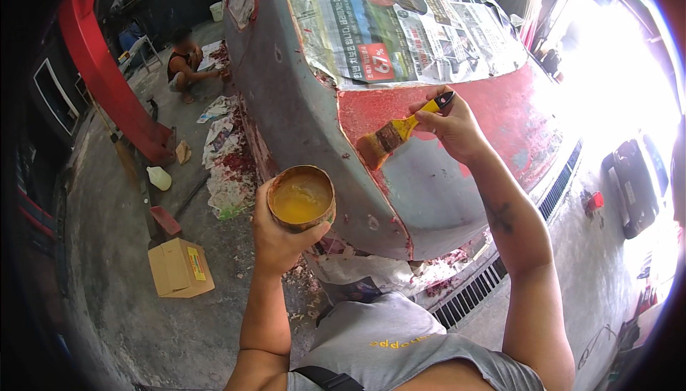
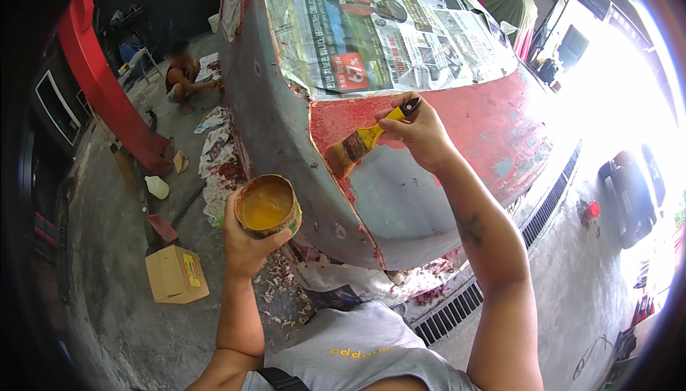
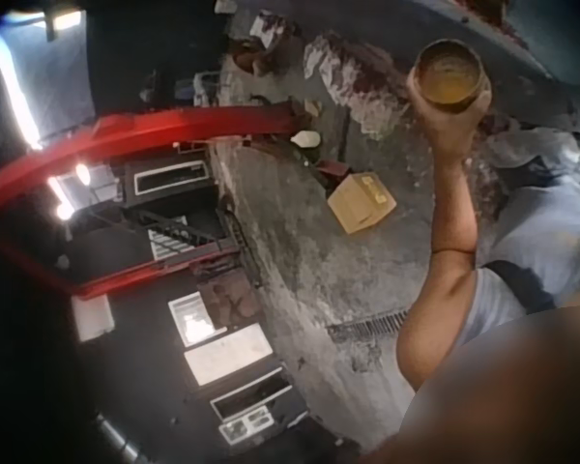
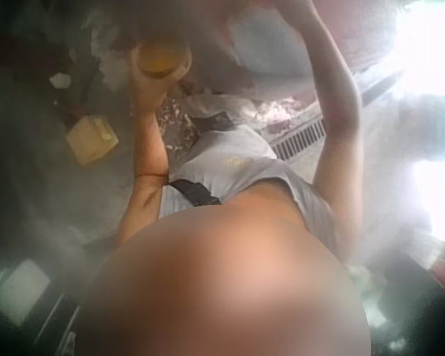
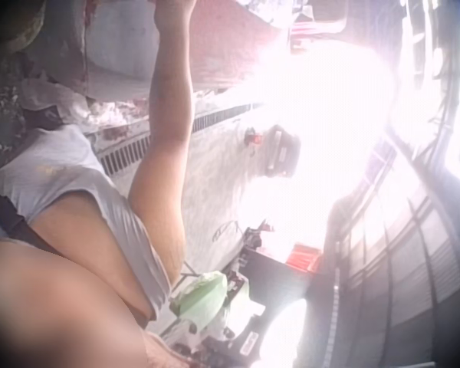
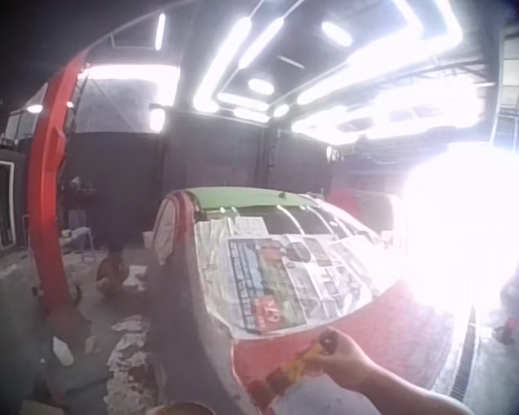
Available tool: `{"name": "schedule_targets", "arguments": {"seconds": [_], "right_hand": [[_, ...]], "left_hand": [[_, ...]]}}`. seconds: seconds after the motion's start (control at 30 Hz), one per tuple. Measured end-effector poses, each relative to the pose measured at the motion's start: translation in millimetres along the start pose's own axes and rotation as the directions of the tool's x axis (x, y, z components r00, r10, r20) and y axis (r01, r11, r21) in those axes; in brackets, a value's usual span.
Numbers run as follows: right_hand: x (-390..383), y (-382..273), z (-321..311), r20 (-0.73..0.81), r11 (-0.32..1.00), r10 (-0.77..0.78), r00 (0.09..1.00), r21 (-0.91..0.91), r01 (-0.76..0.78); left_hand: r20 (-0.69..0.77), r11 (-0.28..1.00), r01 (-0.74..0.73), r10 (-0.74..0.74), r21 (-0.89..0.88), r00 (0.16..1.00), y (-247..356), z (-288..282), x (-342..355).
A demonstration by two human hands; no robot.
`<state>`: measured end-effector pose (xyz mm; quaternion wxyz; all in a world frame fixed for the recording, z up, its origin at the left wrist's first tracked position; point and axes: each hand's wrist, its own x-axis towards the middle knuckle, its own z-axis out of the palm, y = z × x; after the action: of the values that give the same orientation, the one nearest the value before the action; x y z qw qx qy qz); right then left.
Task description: The person pours liquid from a yellow jug into a paint can, then uses a brush to apply red paint to the hood of a car. The person holds the can in one hand and paints with the other.
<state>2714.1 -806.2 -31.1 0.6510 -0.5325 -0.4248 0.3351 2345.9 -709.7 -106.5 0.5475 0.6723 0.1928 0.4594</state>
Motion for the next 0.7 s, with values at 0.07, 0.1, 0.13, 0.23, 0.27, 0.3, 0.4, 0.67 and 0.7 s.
{"name": "schedule_targets", "arguments": {"seconds": [0.07, 0.1, 0.13, 0.23, 0.27, 0.3, 0.4, 0.67, 0.7], "right_hand": [[3, -7, -9, -0.024, 0.991, -0.033, 0.999, -0.132, 0.03], [4, -13, -14, -0.033, 0.983, -0.035, 0.999, -0.184, 0.028], [5, -20, -19, -0.057, 0.979, -0.075, 0.996, -0.192, 0.062], [8, -37, -27, -0.192, 0.981, -0.138, 0.972, -0.162, 0.107], [9, -37, -25, -0.169, 0.98, -0.167, 0.971, -0.137, 0.145], [10, -36, -21, -0.182, 0.98, -0.183, 0.966, -0.107, 0.166], [14, -20, 2, -0.105, 0.986, -0.164, 0.981, -0.025, 0.162], [35, -7, 22, -0.078, 0.981, -0.122, 0.989, -0.16, 0.108], [39, -11, 19, -0.085, 0.978, -0.133, 0.987, -0.176, 0.116]], "left_hand": [[-0.001, 1.0, 0.002, -0.002, -0.024, 1.0, 0, 1, 0], [0.002, 0.999, 0.003, -0.003, -0.039, 1.0, 1, 1, 0], [-0.003, 1.0, -0.002, 0.002, -0.024, 1.0, 2, 1, 0], [-0.005, 1.0, -0.005, 0.005, -0.01, 1.0, 3, -1, 0], [-0.003, 1.0, 0.004, -0.005, -0.021, 1.0, 4, 0, 0], [-0.001, 0.999, 0.013, -0.013, -0.031, 1.0, 4, 0, 0], [0.014, 1.0, -0.006, 0.006, 0.013, 1.0, 2, 1, 4], [0.024, 1.0, -0.014, 0.015, -0.008, 1.0, -1, -1, 3], [0.029, 1.0, -0.01, 0.01, -0.02, 1.0, 0, -3, 2]]}}
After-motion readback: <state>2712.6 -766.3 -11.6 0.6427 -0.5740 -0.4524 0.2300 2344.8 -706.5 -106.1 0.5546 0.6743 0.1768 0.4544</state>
